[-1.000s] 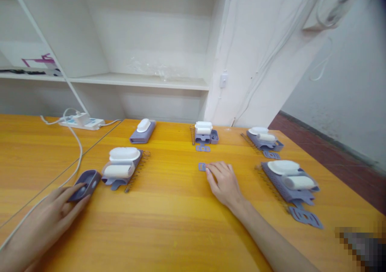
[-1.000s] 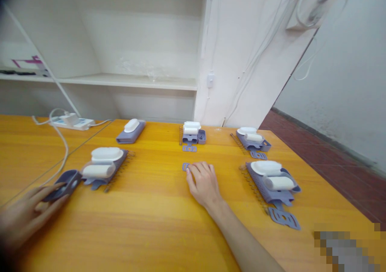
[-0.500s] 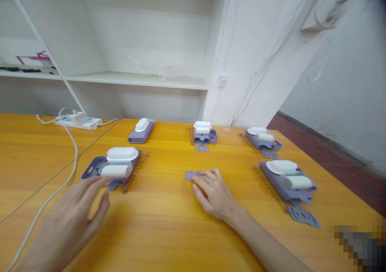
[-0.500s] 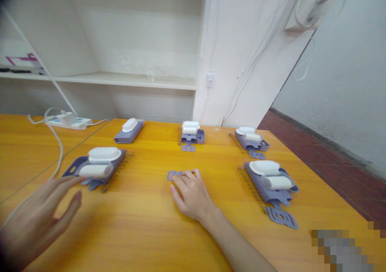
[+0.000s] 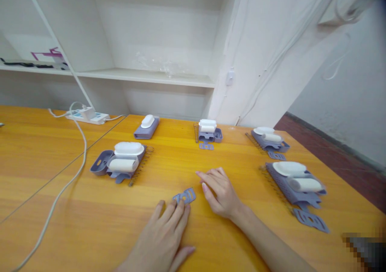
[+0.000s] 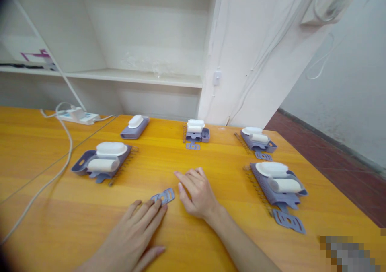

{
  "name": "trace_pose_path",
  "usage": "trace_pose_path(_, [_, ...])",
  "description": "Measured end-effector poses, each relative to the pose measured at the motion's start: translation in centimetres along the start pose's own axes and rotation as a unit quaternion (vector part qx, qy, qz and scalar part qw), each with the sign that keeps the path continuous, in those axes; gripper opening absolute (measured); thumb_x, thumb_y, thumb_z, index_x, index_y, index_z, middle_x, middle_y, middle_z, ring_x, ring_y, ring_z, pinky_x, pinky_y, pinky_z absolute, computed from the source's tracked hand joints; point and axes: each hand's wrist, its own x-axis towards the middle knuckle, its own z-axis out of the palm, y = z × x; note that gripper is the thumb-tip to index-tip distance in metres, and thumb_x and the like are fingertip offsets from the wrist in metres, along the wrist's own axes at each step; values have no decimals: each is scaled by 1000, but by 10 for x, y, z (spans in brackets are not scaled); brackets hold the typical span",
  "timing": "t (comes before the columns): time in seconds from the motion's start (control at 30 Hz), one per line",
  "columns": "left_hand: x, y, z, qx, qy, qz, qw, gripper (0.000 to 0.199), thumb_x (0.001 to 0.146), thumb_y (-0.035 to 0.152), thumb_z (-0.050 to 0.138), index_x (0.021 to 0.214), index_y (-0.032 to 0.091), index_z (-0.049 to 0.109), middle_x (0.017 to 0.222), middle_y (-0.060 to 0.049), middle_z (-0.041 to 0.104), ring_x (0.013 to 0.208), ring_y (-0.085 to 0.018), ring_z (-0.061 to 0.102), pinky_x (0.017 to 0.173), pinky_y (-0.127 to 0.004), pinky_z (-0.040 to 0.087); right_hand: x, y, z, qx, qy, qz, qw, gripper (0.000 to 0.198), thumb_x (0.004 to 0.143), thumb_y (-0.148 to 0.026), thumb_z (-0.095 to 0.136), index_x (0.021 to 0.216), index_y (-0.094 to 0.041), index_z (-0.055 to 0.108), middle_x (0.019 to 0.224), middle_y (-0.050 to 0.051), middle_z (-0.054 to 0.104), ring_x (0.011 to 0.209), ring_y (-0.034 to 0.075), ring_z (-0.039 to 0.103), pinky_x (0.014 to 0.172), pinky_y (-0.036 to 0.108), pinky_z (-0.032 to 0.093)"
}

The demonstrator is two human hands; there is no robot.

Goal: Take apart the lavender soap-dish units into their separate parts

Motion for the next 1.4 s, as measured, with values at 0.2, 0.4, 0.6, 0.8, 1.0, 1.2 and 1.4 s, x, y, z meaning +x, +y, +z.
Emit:
trace_pose_path(0.2, [-37, -24, -1, 81, 97, -41, 991, 76, 82, 62, 48, 143, 19, 33, 122, -9, 63, 105, -27, 60, 90, -39, 45, 2, -2, 0, -9, 0, 3, 1000, 35, 87, -16, 45, 120, -14, 54, 84, 7, 66, 79, 19, 55, 71, 36, 35])
trace_pose_path(0.4, [-104, -55, 12, 99, 85, -110, 985, 84, 78, 64, 51, 147, 25, 22, 131, -9, 57, 115, -29, 57, 102, -46, 40, 3, -2, -1, -11, 3, 0, 1000, 35, 87, -16, 45, 120, -15, 55, 84, 7, 66, 78, 18, 55, 71, 36, 34])
trace_pose_path(0.6, [-141, -95, 23, 60, 13, -198, 978, 63, 85, 50, 51, 141, 29, 33, 142, -6, 46, 127, -28, 46, 111, -48, 31, 3, -1, 1, -16, 4, -3, 1000, 35, 87, -15, 45, 120, -15, 55, 83, 6, 66, 77, 18, 55, 70, 35, 34])
trace_pose_path(0.8, [-119, -112, 12, 37, 34, -218, 975, 55, 86, 51, 46, 134, 26, 40, 136, -7, 52, 123, -28, 51, 106, -49, 37, 3, -1, 0, -18, 12, -8, 1000, 34, 87, -15, 44, 119, -15, 56, 81, 7, 66, 76, 18, 55, 69, 35, 34])
trace_pose_path(1.0, [-73, -120, -30, 27, 116, -270, 955, 42, 86, 50, 45, 117, 22, 51, 120, -10, 59, 110, -29, 57, 96, -43, 44, 3, -1, 2, -14, 17, -16, 1000, 34, 86, -13, 45, 118, -15, 55, 80, 6, 65, 75, 18, 55, 69, 35, 34])
trace_pose_path(1.2, [31, -152, -65, 63, 124, -291, 947, 39, 89, 49, 40, 107, 17, 54, 105, -11, 61, 100, -27, 59, 88, -39, 46, 3, 0, 2, -22, 7, -14, 1000, 34, 87, -12, 44, 119, -15, 54, 82, 6, 65, 76, 18, 54, 69, 35, 34])
trace_pose_path(1.4, [121, -203, -52, 86, 32, -380, 921, 46, 89, 48, 36, 113, 12, 50, 110, -18, 55, 104, -34, 56, 83, -43, 46, 2, 4, 2, -34, -1, -4, 999, 32, 87, -12, 44, 117, -15, 55, 81, 6, 65, 75, 18, 53, 68, 35, 34])
